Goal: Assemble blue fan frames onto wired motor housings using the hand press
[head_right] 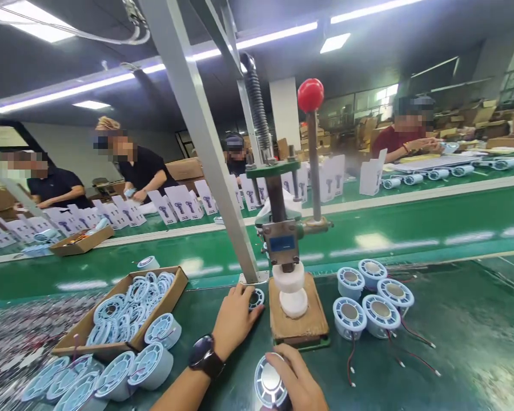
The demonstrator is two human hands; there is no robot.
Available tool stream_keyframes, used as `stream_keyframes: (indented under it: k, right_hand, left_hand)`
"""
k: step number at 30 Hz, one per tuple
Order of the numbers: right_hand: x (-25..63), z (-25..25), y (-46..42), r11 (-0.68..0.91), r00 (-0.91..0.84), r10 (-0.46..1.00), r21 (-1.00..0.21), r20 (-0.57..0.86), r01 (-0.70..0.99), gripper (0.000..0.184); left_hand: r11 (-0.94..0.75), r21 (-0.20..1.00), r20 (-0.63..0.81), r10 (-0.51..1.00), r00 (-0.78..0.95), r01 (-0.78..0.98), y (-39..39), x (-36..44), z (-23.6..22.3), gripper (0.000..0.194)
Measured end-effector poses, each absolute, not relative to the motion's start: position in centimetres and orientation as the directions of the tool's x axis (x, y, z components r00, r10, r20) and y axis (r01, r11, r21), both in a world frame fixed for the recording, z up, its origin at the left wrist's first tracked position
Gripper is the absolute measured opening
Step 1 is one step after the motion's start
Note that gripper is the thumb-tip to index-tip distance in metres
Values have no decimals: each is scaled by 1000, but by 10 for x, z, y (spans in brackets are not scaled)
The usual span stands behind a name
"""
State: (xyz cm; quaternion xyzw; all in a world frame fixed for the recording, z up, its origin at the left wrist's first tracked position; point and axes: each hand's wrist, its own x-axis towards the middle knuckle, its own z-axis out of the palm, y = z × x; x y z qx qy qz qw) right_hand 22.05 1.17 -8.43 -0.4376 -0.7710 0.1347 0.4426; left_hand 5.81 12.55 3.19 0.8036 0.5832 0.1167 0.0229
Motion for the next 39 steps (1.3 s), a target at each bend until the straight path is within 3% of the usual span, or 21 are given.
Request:
stream_keyframes:
  k: [3, 8, 14, 17, 20, 23, 26, 33, 39]
  right_hand:
    - [224, -71, 14, 582, -304, 811, -636, 500, 507, 62]
    - [226, -52, 9, 533, -325, 846, -705, 423, 468, 52]
    - [227, -38, -1, 427, -303, 900, -781, 315, 457, 49]
    - [224, -40, -1, 402, -293, 909, -809, 297, 428, 56]
    - [219, -49, 2, 383, -212, 922, -848, 325, 365, 74]
    - [214, -59, 5, 407, -166, 913, -863, 373, 299, 81]
    - [212, -63, 5, 429, -153, 903, -860, 402, 274, 84]
    - [208, -59, 3, 394, -90, 919, -870, 385, 297, 86]
    - [215, -56, 2, 379, -233, 924, -813, 304, 442, 80]
  left_hand:
    - [-372, 204, 121, 927, 354, 905, 97, 34, 32, 28]
    - [-392, 348, 123, 919, 373, 852, 40, -6, 11, 38]
    - [-277, 440, 274, 947, 166, 854, 15, -1, -8, 46]
    - [-210, 540, 261, 962, 75, 815, 14, 8, -6, 44]
    - [-268, 628, 305, 948, 86, 730, 12, 22, 1, 59]
    - [-471, 574, 369, 879, 302, 670, 10, 42, 12, 71]
    - [-519, 529, 325, 855, 404, 672, 10, 55, 19, 78]
    - [-423, 605, 319, 905, 281, 675, 8, 63, 8, 74]
    - [-369, 715, 329, 927, 181, 593, 2, 67, -7, 71]
